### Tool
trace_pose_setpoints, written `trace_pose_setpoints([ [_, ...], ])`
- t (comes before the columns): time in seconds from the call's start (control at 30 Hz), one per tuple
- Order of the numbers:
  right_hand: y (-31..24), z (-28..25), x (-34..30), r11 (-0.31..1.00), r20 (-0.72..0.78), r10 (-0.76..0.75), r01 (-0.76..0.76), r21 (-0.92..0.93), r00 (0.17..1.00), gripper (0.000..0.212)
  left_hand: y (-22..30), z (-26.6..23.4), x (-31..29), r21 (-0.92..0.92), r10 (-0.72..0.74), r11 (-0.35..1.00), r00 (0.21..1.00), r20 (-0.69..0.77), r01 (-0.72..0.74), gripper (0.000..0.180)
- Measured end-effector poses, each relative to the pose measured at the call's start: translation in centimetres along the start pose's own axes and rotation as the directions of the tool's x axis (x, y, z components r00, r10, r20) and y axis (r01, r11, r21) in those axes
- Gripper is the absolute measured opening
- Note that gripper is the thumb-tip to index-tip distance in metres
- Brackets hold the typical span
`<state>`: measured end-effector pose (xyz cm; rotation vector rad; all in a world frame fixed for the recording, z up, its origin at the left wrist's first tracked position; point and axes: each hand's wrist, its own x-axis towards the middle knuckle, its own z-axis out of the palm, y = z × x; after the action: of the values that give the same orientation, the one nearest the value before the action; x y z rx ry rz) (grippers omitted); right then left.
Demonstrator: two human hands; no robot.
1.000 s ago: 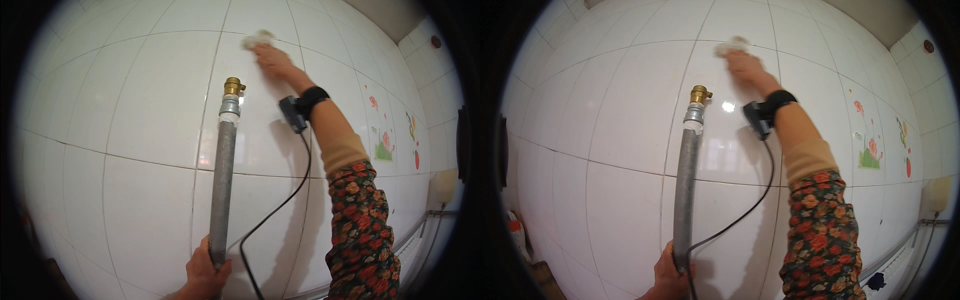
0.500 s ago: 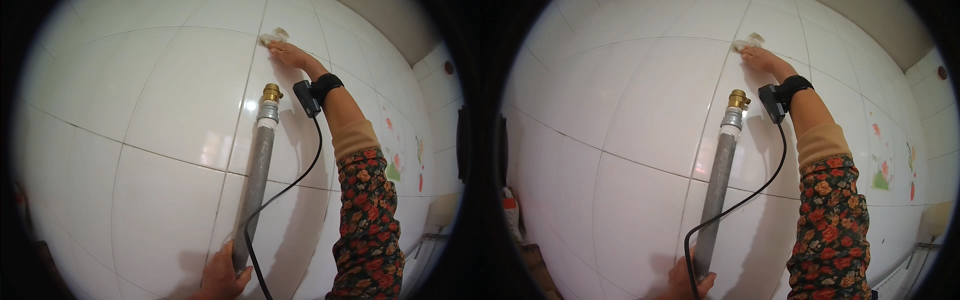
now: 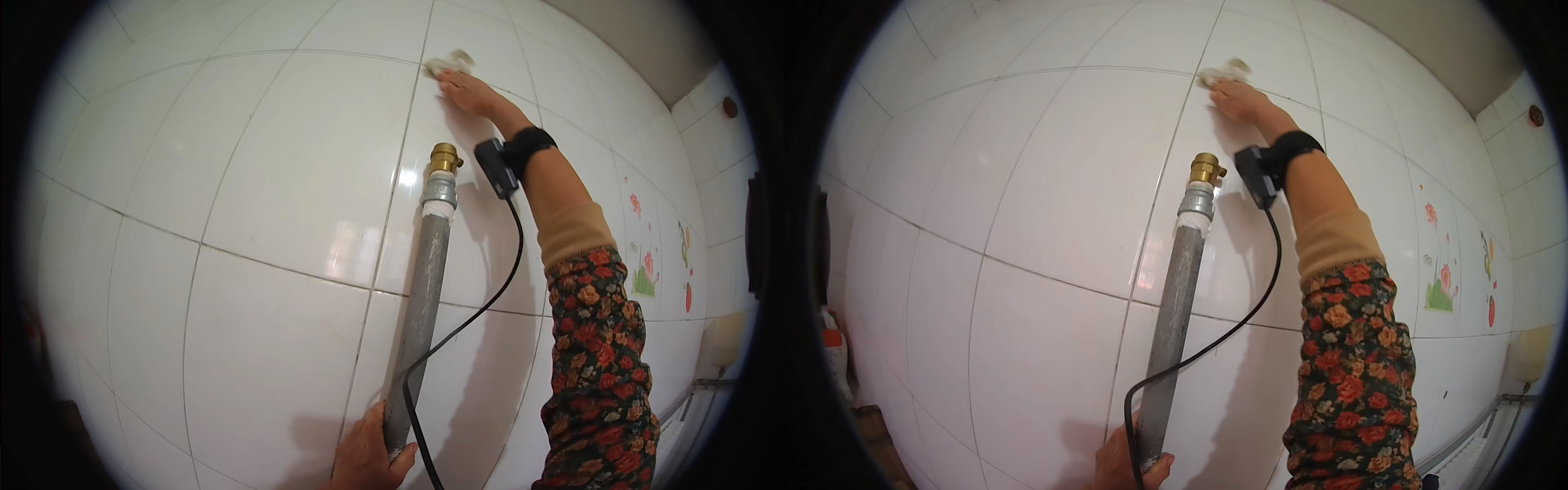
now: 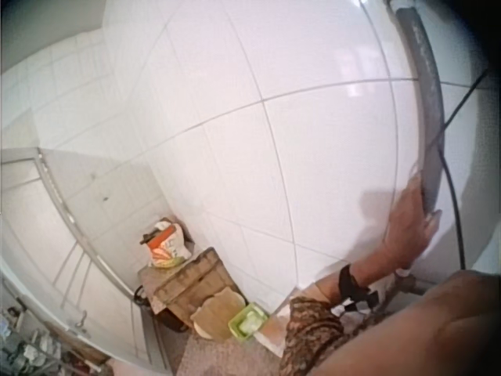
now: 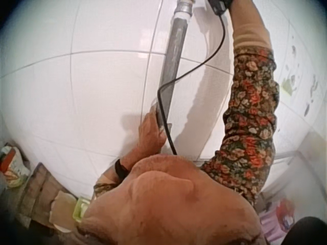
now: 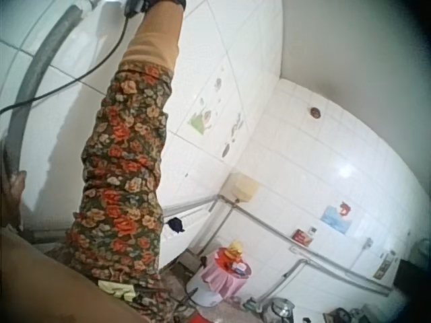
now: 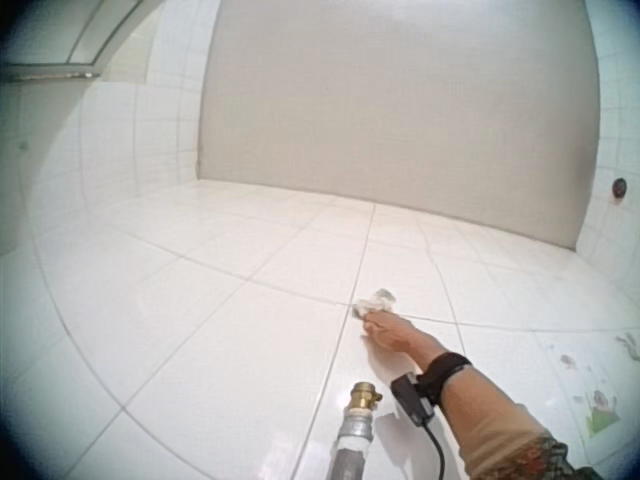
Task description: The person wipes a tiled wall and a metal pipe with a white cloth, then switches to a dark cloth to continue wiping the wall and pipe. The person moves the cloth across different sections of the wall and around the pipe and radiator.
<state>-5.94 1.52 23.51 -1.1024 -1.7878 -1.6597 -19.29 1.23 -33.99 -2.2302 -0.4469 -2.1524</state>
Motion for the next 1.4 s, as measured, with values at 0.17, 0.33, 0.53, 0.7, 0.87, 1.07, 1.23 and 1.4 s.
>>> trace_pose_setpoints([
  [0.17,-5.5,-1.8,-2.2,0.984,0.213,-0.18,0.179,0.024,0.96,0.048,0.2,-0.2,-0.4,0.03,-0.002,1.0,1.0,0.003,0.002,0.076],
  [0.33,-5.9,-1.6,-10.5,0.943,0.122,-0.24,0.201,0.266,0.963,0.042,0.6,-0.6,-0.1,-0.065,-0.059,0.996,0.997,0.057,0.063,0.078],
  [0.53,0.6,-2.3,-11.9,0.953,0.017,-0.067,0.06,0.298,0.998,0.042,0.3,-0.4,-0.3,-0.036,-0.096,0.994,0.989,0.111,0.1,0.078],
  [0.7,1.0,-2.3,-8.1,0.985,0.042,0.059,-0.065,0.158,0.997,0.045,0.1,0.3,-0.7,0.012,-0.072,0.997,0.996,0.057,0.072,0.078],
  [0.87,-6.6,-0.1,-5.3,0.953,0.065,-0.111,0.088,0.291,0.992,0.045,0.6,-0.4,-0.2,0.006,-0.033,0.999,0.999,0.027,0.033,0.079],
  [1.07,-7.7,-3.0,-11.5,0.873,0.297,-0.038,-0.113,0.475,0.954,0.051,1.8,-1.9,1.0,-0.081,-0.262,0.954,0.935,0.24,0.289,0.071],
  [1.23,-7.8,-3.0,-10.5,0.905,0.245,-0.039,-0.07,0.42,0.969,0.051,1.6,-1.8,1.1,-0.08,-0.276,0.949,0.927,0.256,0.304,0.071],
  [1.4,-10.2,-5.6,-6.2,0.97,0.218,-0.026,0.077,-0.23,0.976,0.058,0.3,-0.4,0.1,-0.054,0.005,0.999,1.0,-0.007,-0.006,0.074],
])
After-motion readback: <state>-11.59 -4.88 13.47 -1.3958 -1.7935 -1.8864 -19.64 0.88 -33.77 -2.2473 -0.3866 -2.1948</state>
